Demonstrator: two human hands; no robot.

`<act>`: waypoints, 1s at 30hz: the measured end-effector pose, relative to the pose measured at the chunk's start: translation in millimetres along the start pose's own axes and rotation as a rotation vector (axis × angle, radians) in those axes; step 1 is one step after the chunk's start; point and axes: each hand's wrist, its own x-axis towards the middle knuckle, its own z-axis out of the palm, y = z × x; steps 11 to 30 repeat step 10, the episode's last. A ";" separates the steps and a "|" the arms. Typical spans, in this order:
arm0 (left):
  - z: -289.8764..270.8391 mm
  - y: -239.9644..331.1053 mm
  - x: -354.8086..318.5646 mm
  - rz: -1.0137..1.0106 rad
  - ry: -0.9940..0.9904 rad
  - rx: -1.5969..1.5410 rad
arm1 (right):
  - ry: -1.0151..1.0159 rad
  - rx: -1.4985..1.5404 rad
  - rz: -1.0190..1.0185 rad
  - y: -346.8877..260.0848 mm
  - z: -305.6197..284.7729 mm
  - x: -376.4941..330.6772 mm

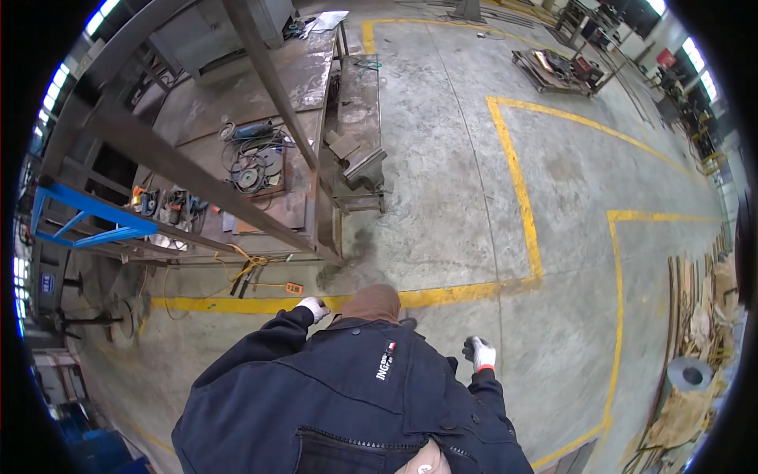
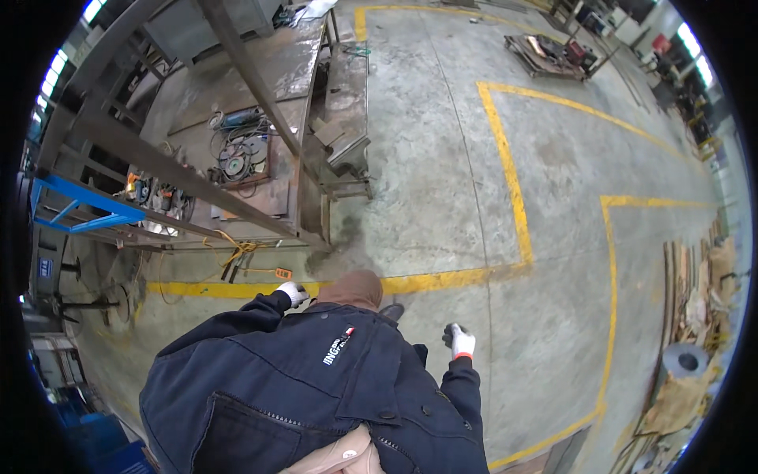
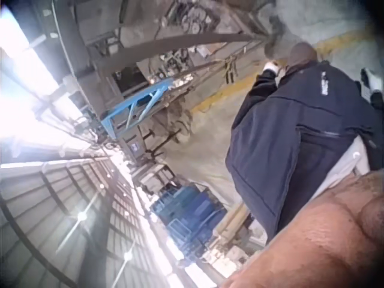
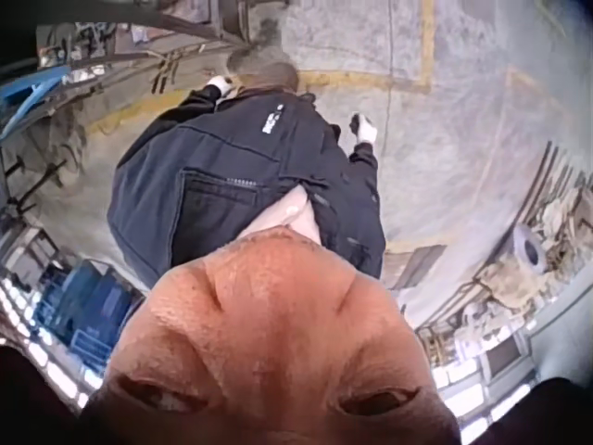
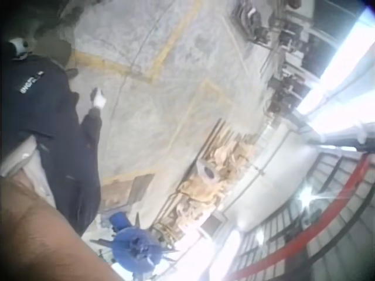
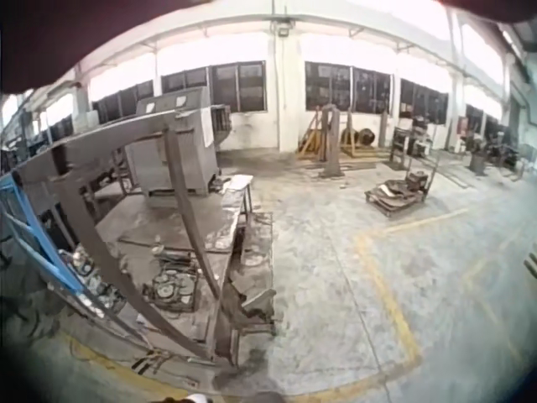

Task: Adjusting the rollers and alignment of a large metal processing machine.

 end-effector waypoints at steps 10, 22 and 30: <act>-24.5 179.9 144.4 -0.013 -0.024 -0.018 | -0.142 -0.012 -0.092 -237.5 -8.2 161.3; -24.5 179.9 144.4 -0.013 -0.024 -0.018 | -0.142 -0.012 -0.092 -237.5 -8.2 161.3; -24.5 179.9 144.4 -0.013 -0.024 -0.018 | -0.142 -0.012 -0.092 -237.5 -8.2 161.3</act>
